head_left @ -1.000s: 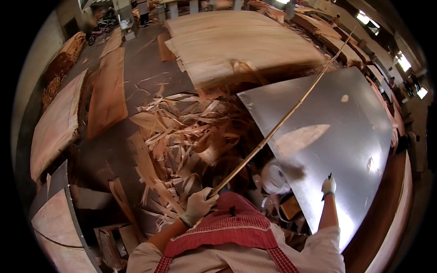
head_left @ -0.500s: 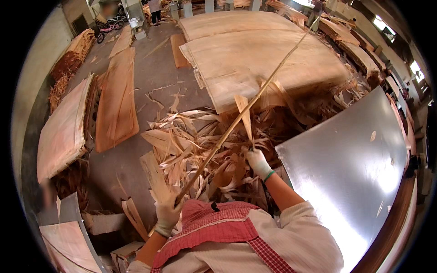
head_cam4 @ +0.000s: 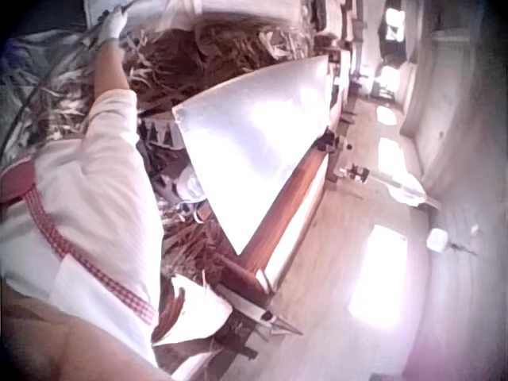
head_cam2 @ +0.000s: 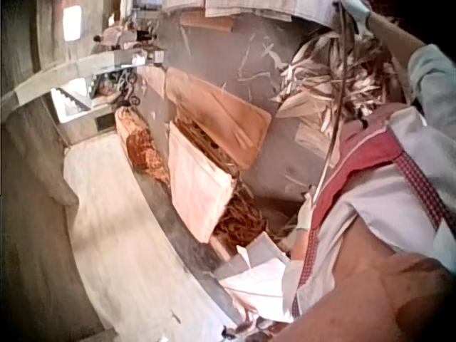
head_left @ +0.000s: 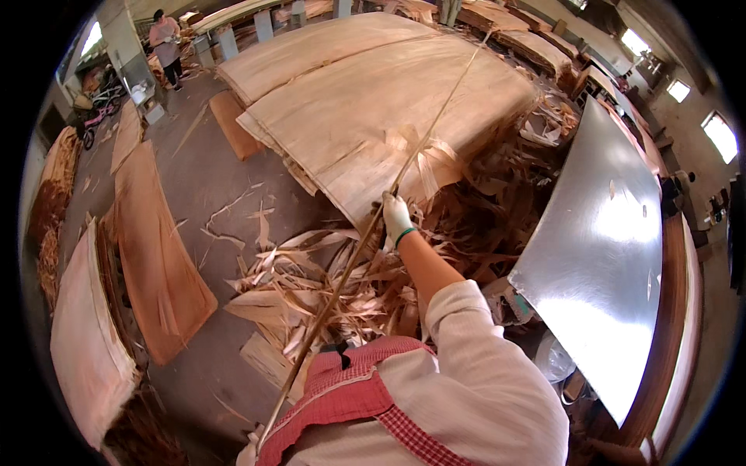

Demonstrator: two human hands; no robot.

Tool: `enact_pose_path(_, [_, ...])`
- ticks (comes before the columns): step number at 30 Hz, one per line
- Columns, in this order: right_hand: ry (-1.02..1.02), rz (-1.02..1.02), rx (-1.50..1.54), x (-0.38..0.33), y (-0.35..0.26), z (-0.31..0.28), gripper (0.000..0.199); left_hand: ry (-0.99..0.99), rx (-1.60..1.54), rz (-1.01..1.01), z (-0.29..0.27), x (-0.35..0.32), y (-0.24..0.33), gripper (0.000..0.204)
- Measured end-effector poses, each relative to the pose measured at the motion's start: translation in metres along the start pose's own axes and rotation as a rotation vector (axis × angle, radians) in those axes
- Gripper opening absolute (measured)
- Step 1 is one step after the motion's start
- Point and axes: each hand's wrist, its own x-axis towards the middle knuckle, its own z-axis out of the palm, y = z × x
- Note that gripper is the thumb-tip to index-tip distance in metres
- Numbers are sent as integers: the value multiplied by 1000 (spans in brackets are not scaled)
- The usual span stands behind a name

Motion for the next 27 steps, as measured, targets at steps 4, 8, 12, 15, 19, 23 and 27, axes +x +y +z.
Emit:
enact_pose_path(4, [61,-65,-195,41,86,72,27,357,1045,-76,-117,-9,73,32])
enact_pose_path(8, [-39,181,-143,-16,156,163,25,413,981,171,-134,27,214,36])
enact_pose_path(12, [-308,502,-122,-61,199,220,25,558,1158,197,-216,19,234,25])
enact_pose_path(15, [-382,629,-170,-79,250,238,27,587,1316,-61,-313,30,251,26])
enact_pose_path(19, [-271,712,-188,-47,264,263,29,978,964,248,-393,114,366,28])
enact_pose_path(23, [-399,536,118,-17,115,309,28,1200,1029,213,-465,184,439,11])
enact_pose_path(27, [-123,377,191,94,89,332,29,840,1406,292,-430,271,556,3])
